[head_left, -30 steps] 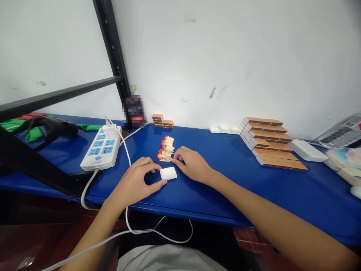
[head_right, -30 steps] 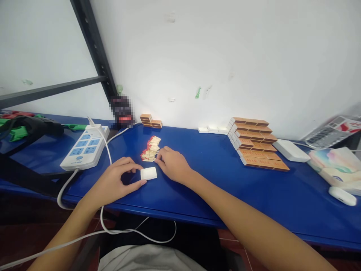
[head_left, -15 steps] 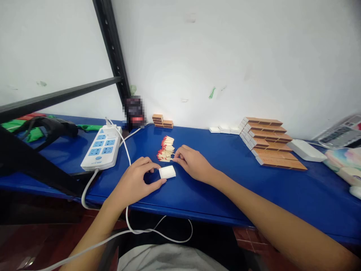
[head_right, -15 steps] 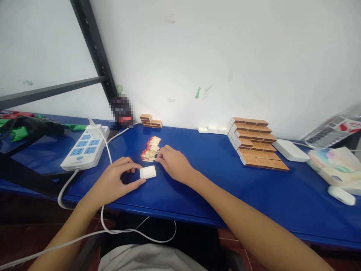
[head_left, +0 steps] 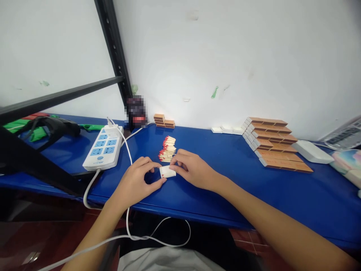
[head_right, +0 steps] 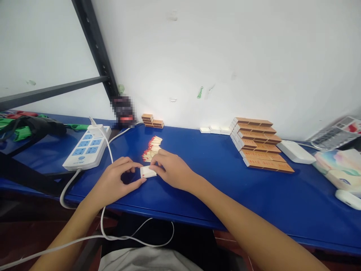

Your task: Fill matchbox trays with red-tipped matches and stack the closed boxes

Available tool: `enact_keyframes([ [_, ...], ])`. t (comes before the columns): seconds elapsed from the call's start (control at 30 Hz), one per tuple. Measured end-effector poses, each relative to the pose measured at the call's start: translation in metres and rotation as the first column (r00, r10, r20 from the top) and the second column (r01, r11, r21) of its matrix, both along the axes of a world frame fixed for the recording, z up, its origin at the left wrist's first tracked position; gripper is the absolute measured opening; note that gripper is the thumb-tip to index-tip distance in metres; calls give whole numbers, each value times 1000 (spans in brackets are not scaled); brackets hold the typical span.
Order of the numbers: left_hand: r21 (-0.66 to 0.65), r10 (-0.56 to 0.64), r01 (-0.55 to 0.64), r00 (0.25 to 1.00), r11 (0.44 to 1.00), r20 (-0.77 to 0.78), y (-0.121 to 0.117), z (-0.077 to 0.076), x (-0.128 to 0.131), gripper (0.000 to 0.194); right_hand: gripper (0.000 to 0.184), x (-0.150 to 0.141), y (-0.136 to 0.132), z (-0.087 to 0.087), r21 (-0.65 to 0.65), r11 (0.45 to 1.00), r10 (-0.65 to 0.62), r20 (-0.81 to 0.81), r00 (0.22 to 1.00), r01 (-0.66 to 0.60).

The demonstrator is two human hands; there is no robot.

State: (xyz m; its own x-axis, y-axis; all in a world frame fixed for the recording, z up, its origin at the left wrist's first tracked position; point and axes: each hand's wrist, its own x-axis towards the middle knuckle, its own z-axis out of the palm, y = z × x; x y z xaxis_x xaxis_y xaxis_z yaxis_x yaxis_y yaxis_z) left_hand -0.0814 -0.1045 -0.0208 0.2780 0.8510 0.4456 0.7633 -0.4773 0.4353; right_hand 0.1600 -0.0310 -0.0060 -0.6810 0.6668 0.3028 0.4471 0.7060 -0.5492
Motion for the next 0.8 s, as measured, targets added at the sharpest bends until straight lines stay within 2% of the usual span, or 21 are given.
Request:
enact_keyframes([
  [0.1, -25, -50, 50, 999, 998, 5, -3, 4, 1, 19, 8, -2, 6, -3, 21, 998, -52, -40, 998, 53],
  [0.23, -52, -102, 102, 995, 993, 1, -7, 8, 2, 16, 6, -7, 15, -11, 23, 999, -46, 16, 999, 46],
  [0.57, -72, -97, 98, 995, 993, 16, -7, 8, 2, 16, 9, -15, 22, -20, 63, 994, -93, 45, 995, 90],
  [0.67, -66, -98, 98, 995, 993, 13, -6, 8, 1, 17, 5, -15, 22, -20, 80, 994, -71, 23, 997, 69],
  [0.8, -85, -93, 94, 995, 992, 24, -7, 7, 1, 16, 8, -16, 23, -18, 56, 997, -53, 2, 999, 52],
])
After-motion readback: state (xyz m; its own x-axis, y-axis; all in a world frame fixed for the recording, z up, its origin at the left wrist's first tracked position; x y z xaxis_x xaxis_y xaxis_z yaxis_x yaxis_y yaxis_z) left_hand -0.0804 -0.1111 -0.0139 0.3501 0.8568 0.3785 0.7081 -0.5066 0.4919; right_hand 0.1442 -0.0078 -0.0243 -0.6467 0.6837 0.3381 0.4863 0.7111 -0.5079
